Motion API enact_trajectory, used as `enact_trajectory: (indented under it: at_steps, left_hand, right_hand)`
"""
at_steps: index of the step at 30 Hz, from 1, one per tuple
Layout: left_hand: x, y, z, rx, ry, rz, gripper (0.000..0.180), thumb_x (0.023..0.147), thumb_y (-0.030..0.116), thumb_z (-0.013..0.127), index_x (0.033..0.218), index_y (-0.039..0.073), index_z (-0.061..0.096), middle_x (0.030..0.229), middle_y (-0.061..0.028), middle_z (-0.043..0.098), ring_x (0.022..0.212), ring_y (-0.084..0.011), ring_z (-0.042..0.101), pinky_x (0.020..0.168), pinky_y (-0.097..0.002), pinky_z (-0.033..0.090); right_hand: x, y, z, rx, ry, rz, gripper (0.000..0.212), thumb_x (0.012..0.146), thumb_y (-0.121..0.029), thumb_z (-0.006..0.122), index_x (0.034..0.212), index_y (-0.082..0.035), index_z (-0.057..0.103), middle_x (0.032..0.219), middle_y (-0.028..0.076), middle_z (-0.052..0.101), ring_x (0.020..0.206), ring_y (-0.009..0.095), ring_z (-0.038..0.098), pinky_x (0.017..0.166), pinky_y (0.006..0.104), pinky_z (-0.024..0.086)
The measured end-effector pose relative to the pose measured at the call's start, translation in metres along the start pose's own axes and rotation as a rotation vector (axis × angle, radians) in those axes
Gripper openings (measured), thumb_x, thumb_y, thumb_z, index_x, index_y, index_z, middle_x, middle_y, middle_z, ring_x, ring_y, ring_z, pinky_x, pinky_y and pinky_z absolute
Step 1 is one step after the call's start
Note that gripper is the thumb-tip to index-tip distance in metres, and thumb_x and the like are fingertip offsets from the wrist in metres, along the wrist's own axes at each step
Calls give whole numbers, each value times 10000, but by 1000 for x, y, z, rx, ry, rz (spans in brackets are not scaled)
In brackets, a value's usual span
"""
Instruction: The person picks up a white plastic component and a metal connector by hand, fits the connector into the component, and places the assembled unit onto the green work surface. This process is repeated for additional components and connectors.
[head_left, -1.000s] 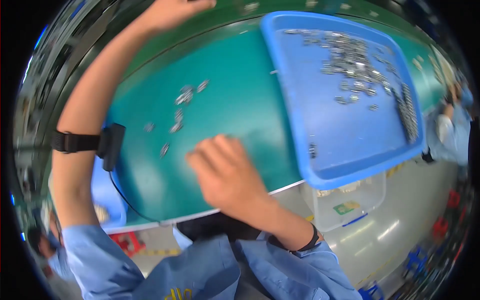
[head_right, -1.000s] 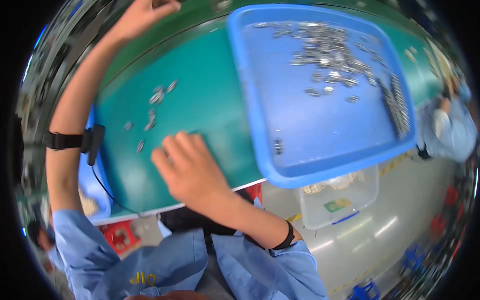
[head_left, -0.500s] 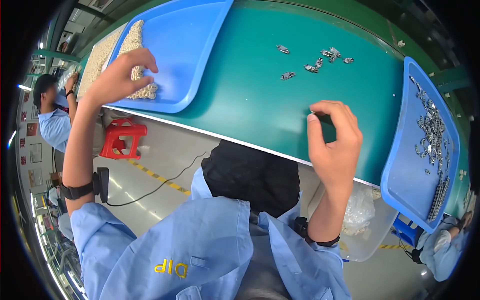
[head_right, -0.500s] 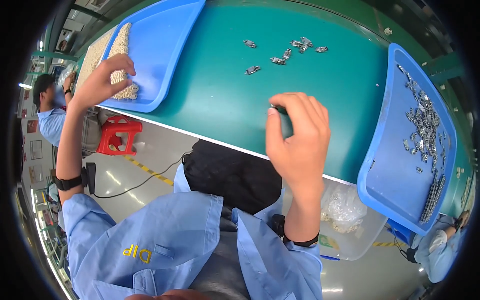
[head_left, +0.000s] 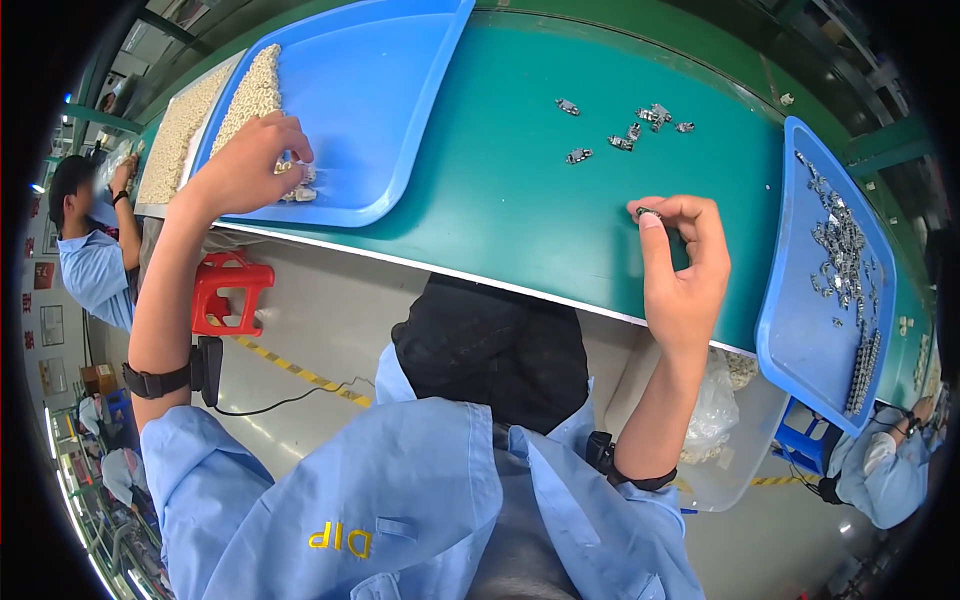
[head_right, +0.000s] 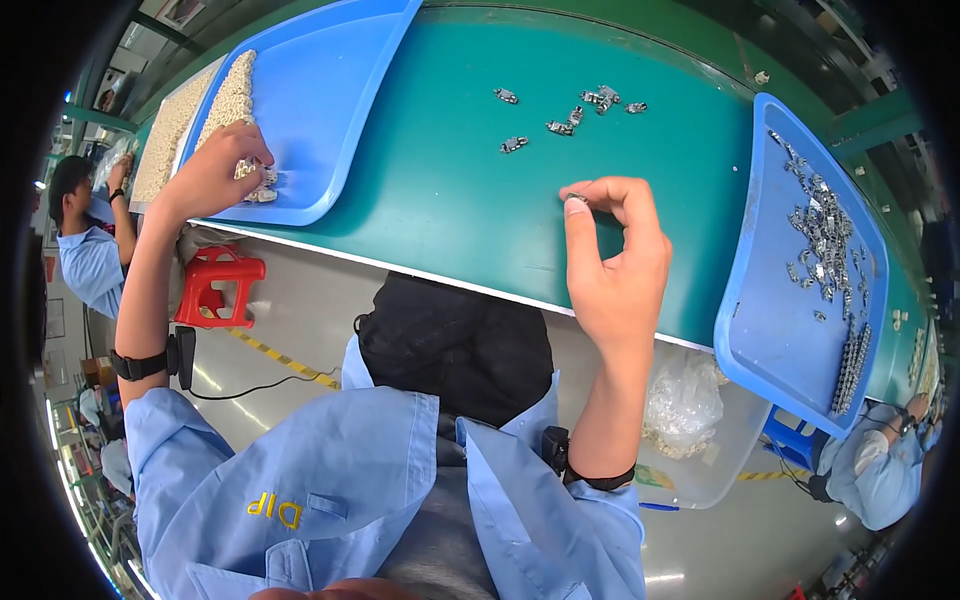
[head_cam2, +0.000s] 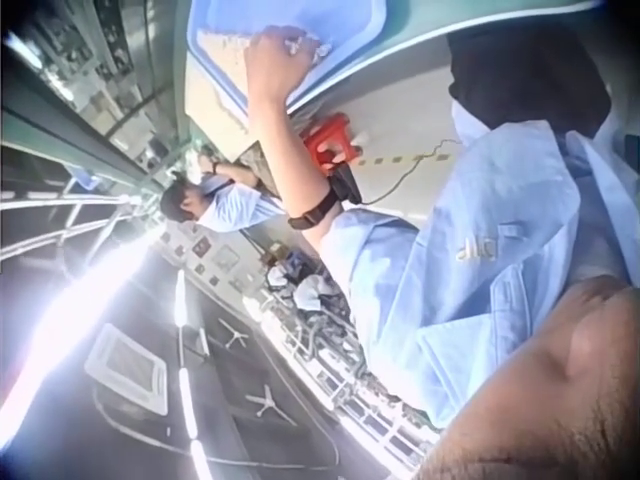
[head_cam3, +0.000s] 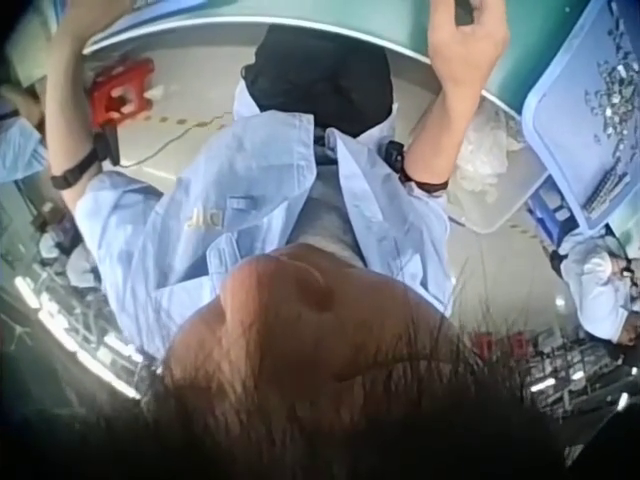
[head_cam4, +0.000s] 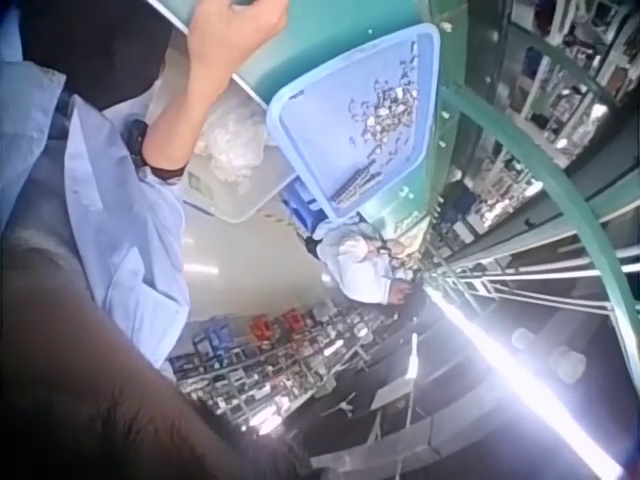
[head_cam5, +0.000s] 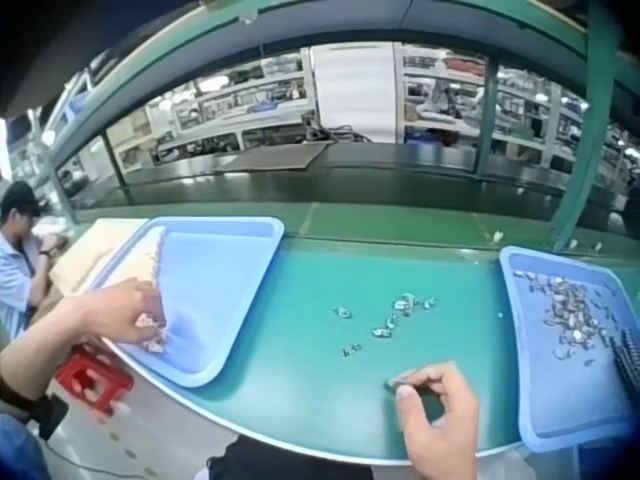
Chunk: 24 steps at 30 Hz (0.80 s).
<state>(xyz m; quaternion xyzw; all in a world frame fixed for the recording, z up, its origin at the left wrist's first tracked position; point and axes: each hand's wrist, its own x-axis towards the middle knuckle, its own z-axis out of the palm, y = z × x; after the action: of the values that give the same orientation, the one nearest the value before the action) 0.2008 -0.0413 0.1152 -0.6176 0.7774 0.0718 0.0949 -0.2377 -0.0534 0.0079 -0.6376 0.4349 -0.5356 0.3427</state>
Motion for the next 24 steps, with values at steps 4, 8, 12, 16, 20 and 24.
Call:
enact_trajectory:
  at_steps: [4, 8, 12, 16, 20, 24]
  left_hand:
    - [3, 0, 0, 16, -3, -23, 159, 871, 129, 713, 978, 16, 745, 1068, -132, 667, 1124, -317, 594, 1066, -428, 462]
    - [6, 14, -4, 73, -16, -46, 150, 856, 140, 739, 933, 11, 735, 1060, -127, 647, 1132, -310, 577, 1085, -432, 437]
    - [11, 15, -2, 130, -60, -72, 149, 849, 149, 755, 902, 13, 727, 1062, -115, 635, 1148, -303, 563, 1093, -435, 415]
    - [16, 12, 0, 140, -85, -75, 142, 858, 145, 749, 909, 16, 720, 1072, -110, 637, 1179, -295, 552, 1095, -434, 399]
    - [17, 5, 3, 128, 17, 47, 130, 882, 115, 737, 945, 3, 721, 1079, -117, 662, 1125, -298, 591, 1055, -430, 446]
    - [21, 12, 6, -17, 102, 50, 124, 904, 85, 720, 986, -9, 721, 1073, -122, 682, 1003, -295, 644, 949, -422, 515]
  right_hand:
    - [0, 1, -1, 1, -15, 47, 77, 986, -17, 682, 1052, 9, 653, 922, 62, 695, 869, 140, 643, 827, 303, 526]
    - [1, 1, -3, -73, -41, 41, 111, 1018, -44, 667, 1115, 9, 656, 915, 37, 668, 873, 113, 612, 828, 283, 495]
    - [1, 2, -3, -100, -45, 22, 168, 1006, -37, 673, 1166, 13, 691, 892, 33, 663, 841, 120, 609, 810, 284, 501]
    - [2, -1, -3, -119, -45, 30, 185, 989, -26, 687, 1165, 12, 731, 884, 45, 676, 830, 130, 621, 805, 286, 513]
    - [2, -3, -3, -139, -57, 55, 164, 1003, -44, 695, 1141, 20, 755, 920, 34, 696, 870, 117, 631, 835, 271, 506]
    - [2, -1, -3, -119, -63, 57, 134, 1008, -34, 686, 1104, 30, 755, 928, 57, 722, 878, 129, 663, 838, 281, 534]
